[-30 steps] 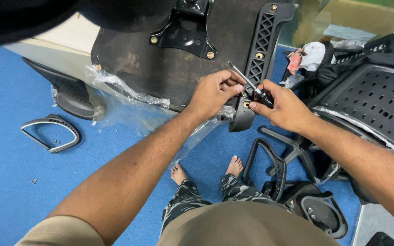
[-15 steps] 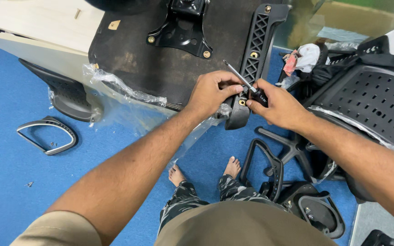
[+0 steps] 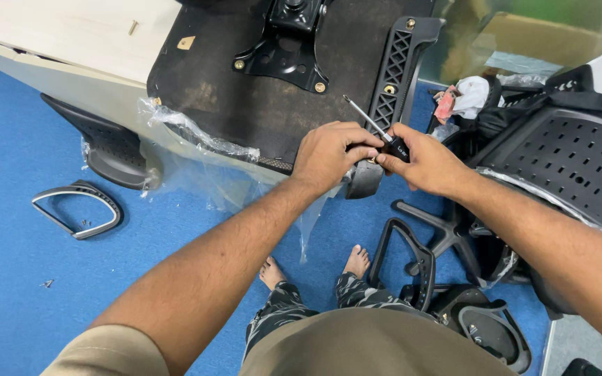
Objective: The person assembles an office chair by attaching a black plastic footrest to the chair base using a screwdriver and screws. They position the footrest, insert screws, and tighten them to secure the component.
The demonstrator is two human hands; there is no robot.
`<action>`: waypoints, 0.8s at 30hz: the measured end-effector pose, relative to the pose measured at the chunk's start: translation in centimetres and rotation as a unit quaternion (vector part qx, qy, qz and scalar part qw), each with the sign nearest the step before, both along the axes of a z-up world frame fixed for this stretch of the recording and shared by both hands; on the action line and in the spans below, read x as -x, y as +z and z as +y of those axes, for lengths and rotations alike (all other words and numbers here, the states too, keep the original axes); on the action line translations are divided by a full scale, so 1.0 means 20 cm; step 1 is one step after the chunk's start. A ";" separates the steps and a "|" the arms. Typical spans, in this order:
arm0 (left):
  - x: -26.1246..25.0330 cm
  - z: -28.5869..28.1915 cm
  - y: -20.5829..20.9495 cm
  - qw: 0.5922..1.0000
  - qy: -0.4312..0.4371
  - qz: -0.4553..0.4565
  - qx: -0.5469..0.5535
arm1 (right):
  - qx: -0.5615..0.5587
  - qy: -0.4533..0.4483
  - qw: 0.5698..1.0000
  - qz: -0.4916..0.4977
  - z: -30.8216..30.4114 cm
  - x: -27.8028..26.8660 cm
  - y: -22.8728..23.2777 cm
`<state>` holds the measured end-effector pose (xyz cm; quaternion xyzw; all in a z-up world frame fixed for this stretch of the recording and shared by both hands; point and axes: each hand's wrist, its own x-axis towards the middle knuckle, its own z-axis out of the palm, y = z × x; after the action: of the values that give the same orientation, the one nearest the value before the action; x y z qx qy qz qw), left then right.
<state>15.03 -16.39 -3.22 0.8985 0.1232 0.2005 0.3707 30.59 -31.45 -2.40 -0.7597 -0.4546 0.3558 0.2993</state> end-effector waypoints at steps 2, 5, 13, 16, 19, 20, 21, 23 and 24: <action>0.00 0.00 0.00 0.999 -0.010 -0.007 -0.032 | 0.003 -0.002 1.000 0.006 0.00 0.00 -0.01; 0.02 0.01 0.01 0.997 -0.043 -0.011 -0.061 | 0.014 -0.009 1.000 0.009 -0.01 -0.01 -0.02; 0.04 -0.02 0.02 1.000 -0.025 -0.019 -0.001 | 0.004 -0.010 1.000 0.022 -0.01 -0.01 -0.03; 0.02 -0.03 0.02 0.987 0.024 0.074 0.143 | 0.009 -0.008 1.000 0.020 0.00 -0.01 -0.02; 0.01 -0.03 0.01 0.989 0.005 0.054 0.135 | 0.007 0.006 1.000 0.026 0.00 -0.02 -0.02; 0.01 -0.01 0.00 0.988 -0.009 0.043 0.146 | 0.015 0.008 0.999 0.029 0.00 -0.03 -0.02; 0.01 -0.01 0.00 0.987 -0.024 0.032 0.156 | 0.024 0.009 0.999 0.032 0.00 -0.03 -0.01; 0.00 0.01 -0.01 0.986 -0.044 0.016 0.161 | 0.064 -0.029 0.997 -0.026 0.00 -0.06 0.01; 0.01 0.01 -0.02 0.987 -0.049 0.012 0.155 | 0.083 -0.049 0.994 -0.055 0.00 -0.08 0.02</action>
<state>14.84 -16.17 -3.62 0.8373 0.1129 0.1500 0.5135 32.24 -31.40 -1.91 -0.8216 -0.4019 0.3349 0.2265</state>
